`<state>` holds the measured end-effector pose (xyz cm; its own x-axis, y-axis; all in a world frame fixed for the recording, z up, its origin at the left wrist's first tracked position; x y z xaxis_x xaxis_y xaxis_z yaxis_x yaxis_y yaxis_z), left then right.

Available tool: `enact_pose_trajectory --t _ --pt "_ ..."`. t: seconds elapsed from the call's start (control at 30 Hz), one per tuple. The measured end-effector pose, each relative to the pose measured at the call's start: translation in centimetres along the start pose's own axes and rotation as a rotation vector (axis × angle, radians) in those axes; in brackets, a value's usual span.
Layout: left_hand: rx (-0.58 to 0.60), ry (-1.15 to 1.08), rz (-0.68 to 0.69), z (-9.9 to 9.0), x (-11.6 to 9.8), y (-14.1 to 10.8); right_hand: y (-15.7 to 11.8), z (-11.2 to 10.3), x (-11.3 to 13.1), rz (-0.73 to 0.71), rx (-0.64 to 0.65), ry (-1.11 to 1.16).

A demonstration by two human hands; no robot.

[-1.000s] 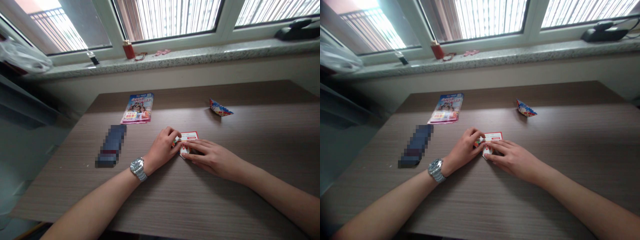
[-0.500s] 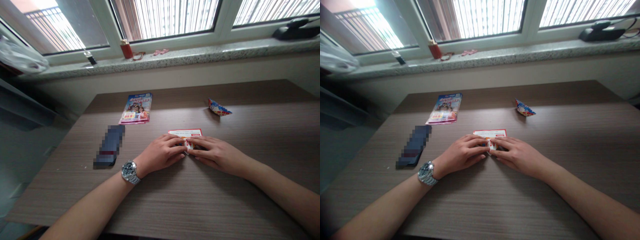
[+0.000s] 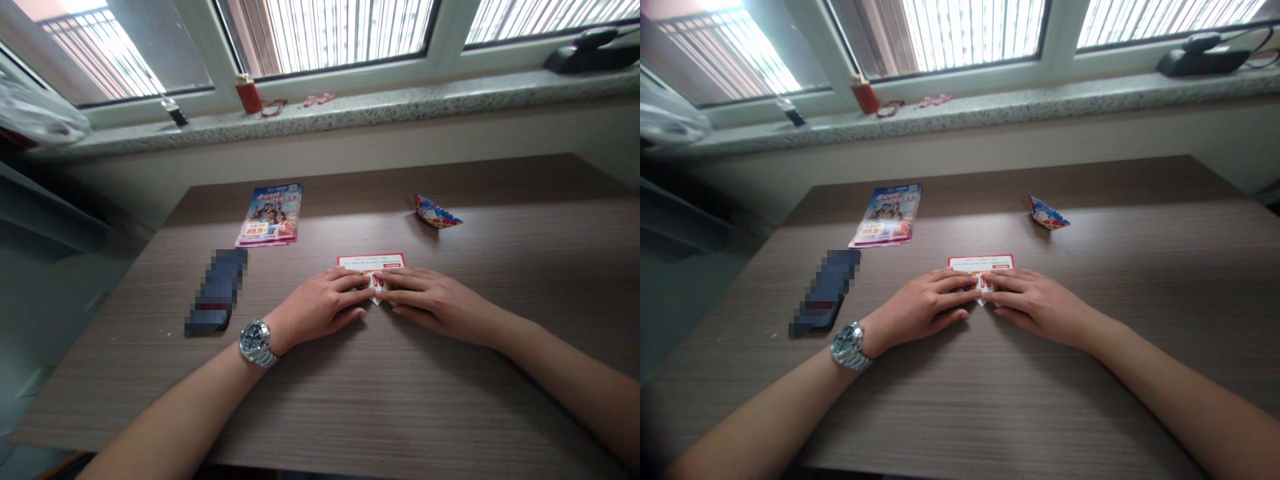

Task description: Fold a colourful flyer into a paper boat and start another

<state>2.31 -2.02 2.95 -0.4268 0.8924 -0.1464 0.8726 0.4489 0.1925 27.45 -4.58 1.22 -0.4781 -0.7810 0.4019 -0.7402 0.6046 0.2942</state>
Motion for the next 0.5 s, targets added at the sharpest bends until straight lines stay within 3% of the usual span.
enact_pose_trajectory --t 0.5 --pt "0.005 0.013 -0.017 0.05 -0.38 0.21 -0.19 0.08 -0.14 0.001 0.012 0.003"
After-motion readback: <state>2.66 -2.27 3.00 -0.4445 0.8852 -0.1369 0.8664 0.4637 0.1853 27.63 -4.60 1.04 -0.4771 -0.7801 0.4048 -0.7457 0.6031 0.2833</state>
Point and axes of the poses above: each hand's wrist, its own y-axis towards the middle knuckle, its own z-axis out of the palm, x = y × z, the point moved 2 cm from there along y, towards the middle knuckle, and after that the axes turned 7 degrees about y, right-handed, at the moved point
